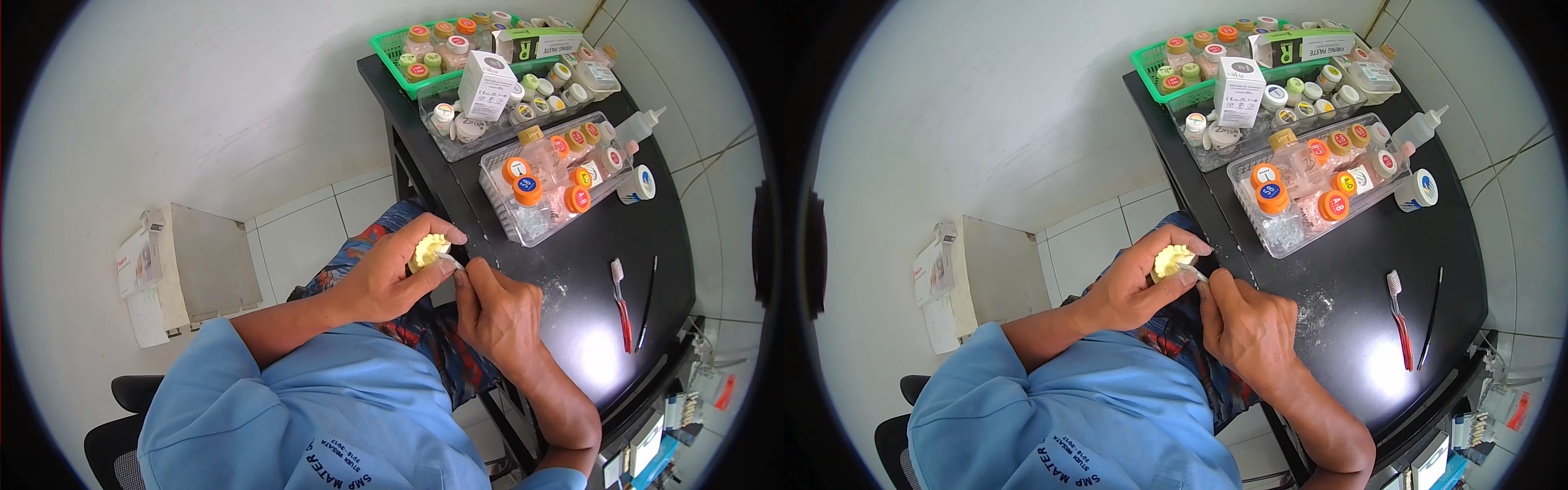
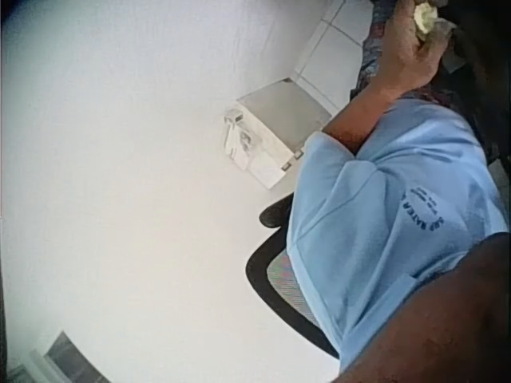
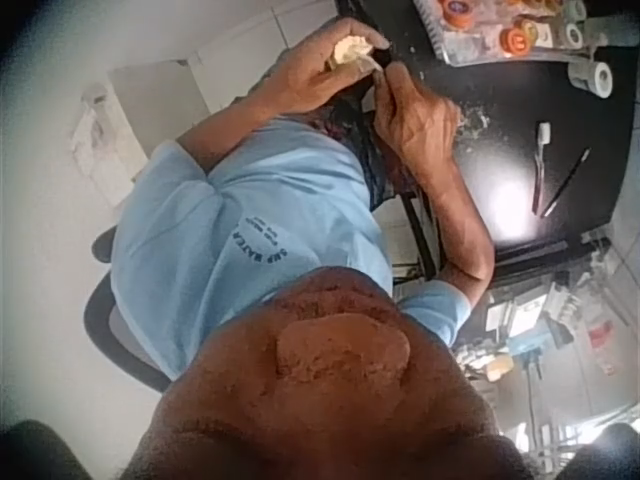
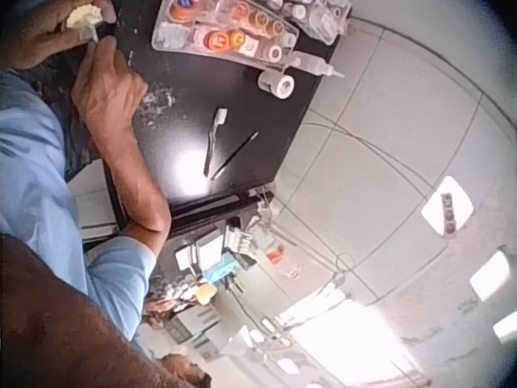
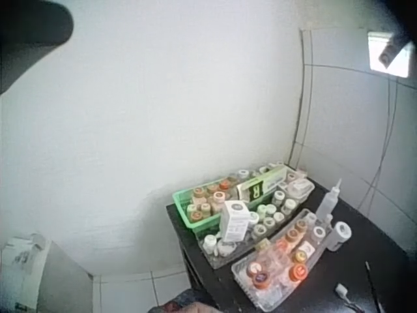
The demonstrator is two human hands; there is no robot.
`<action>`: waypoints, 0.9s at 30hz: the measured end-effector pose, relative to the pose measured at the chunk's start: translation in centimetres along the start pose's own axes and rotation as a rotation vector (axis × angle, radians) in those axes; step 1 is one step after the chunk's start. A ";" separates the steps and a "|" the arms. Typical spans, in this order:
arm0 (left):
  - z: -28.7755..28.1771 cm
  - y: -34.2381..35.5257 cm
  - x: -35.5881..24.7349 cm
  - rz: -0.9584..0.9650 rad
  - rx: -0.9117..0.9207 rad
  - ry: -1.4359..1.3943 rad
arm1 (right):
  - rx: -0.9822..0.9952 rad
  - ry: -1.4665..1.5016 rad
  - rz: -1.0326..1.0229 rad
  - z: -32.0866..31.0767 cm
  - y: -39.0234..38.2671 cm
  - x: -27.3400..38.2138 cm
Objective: The recorder is applying white porcelain paste to a dental model using a small tool.
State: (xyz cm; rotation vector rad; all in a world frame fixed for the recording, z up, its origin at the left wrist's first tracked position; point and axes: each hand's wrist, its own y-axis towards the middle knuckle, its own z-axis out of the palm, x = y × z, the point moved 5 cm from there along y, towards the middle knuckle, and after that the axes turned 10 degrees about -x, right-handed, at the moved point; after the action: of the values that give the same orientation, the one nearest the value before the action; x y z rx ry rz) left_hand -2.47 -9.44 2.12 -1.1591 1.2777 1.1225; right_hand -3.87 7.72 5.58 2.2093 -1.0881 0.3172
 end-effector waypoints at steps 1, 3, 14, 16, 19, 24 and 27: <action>0.0 0.0 -0.1 -0.018 0.002 -0.025 | 0.000 0.000 0.001 0.0 -0.1 0.0; -0.2 0.1 0.0 0.009 -0.001 -0.005 | 0.008 0.006 -0.002 0.1 -0.2 0.0; -0.2 0.2 -0.1 0.058 0.006 0.037 | 0.021 0.000 -0.005 0.1 -0.2 0.1; -0.2 0.2 0.0 0.073 -0.002 0.034 | 0.018 0.000 -0.009 0.1 -0.1 0.2; -0.2 0.2 0.0 0.072 -0.007 0.035 | 0.013 -0.009 -0.014 0.1 -0.1 0.2; -0.2 0.1 -0.2 0.042 0.000 0.035 | 0.031 -0.025 -0.010 0.0 0.0 0.2; -0.2 0.1 -0.1 0.035 -0.008 0.040 | 0.023 -0.024 -0.018 0.1 0.0 0.2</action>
State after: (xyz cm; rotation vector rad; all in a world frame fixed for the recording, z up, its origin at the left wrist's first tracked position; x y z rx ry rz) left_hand -2.56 -9.63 2.20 -1.1742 1.3295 1.1363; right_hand -3.73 7.57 5.60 2.2472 -1.0817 0.2978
